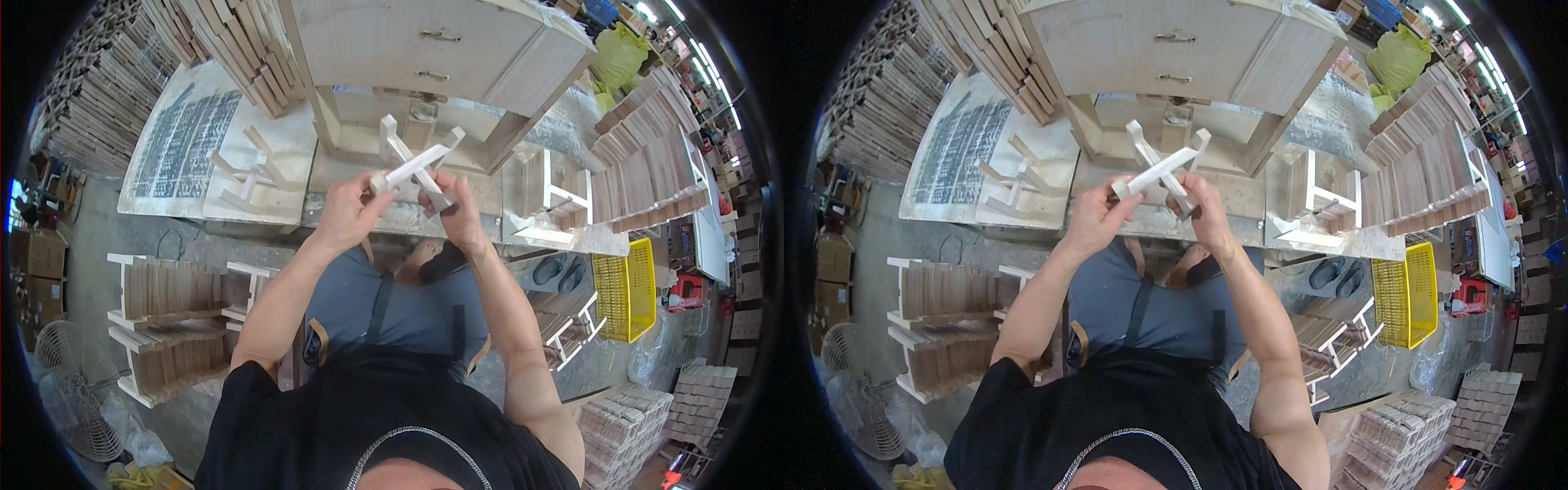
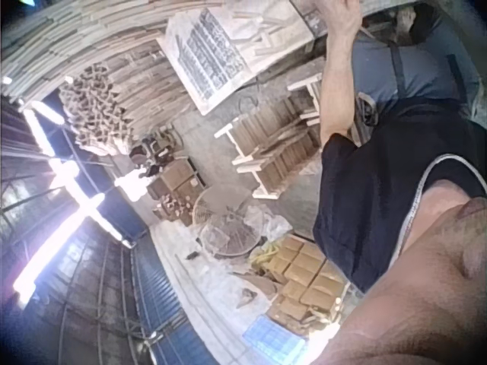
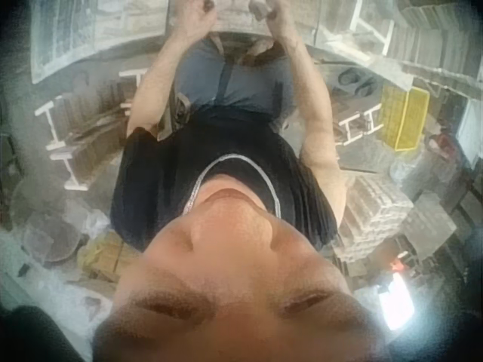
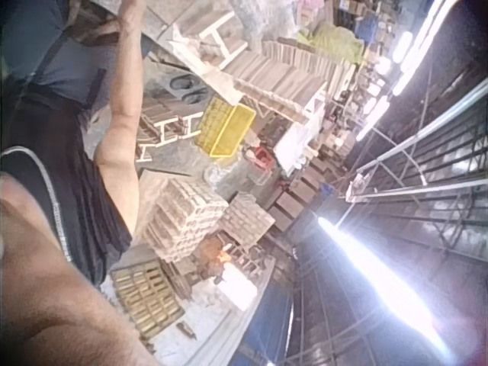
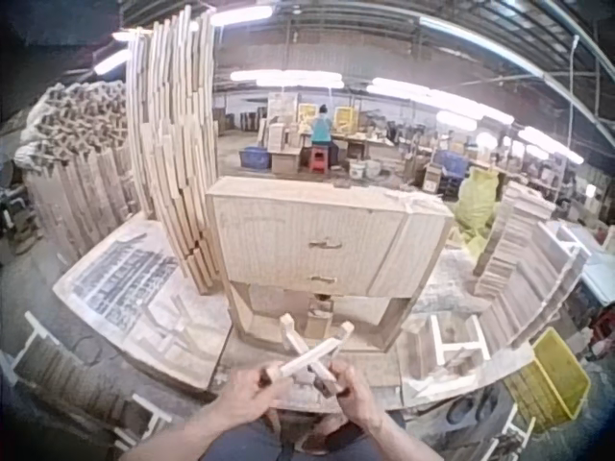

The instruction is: Assembling cross-shaped wooden furniture bases and stacking them.

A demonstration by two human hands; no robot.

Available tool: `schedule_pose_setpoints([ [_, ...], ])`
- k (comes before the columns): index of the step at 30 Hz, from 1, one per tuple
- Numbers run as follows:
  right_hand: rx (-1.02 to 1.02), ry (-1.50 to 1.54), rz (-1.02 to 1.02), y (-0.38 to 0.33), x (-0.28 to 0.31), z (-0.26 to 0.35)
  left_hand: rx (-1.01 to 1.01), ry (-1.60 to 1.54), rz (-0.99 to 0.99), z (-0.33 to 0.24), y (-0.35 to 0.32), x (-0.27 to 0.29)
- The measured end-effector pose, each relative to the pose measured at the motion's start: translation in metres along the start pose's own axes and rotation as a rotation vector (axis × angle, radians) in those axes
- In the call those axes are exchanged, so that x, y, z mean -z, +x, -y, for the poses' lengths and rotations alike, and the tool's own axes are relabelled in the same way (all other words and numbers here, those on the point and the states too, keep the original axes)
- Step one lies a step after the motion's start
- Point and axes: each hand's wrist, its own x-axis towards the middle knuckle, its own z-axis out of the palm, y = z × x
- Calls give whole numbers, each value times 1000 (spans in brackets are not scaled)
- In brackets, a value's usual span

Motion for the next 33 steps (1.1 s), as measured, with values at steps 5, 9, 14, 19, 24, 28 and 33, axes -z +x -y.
schedule_pose_setpoints([
  [5, 296, -697, -160, 32, -11, 20, -4, 299, -111, -6, 47, 7],
  [9, 360, -770, -188, 63, 1, 17, -38, 280, -162, 16, 84, 8],
  [14, 251, -899, -268, 88, 14, 40, -170, 389, -227, 44, 123, 6],
  [19, 247, -1162, -304, 92, 12, 59, -198, 473, -249, 50, 134, 6],
  [24, 198, -1077, -316, 92, 8, 67, -229, 452, -274, 41, 130, 4],
  [28, 177, -1131, -273, 93, 10, 64, -179, 474, -228, 36, 123, 9],
  [33, 280, -1115, -248, 101, 22, 51, -191, 439, -227, 36, 124, 4],
])
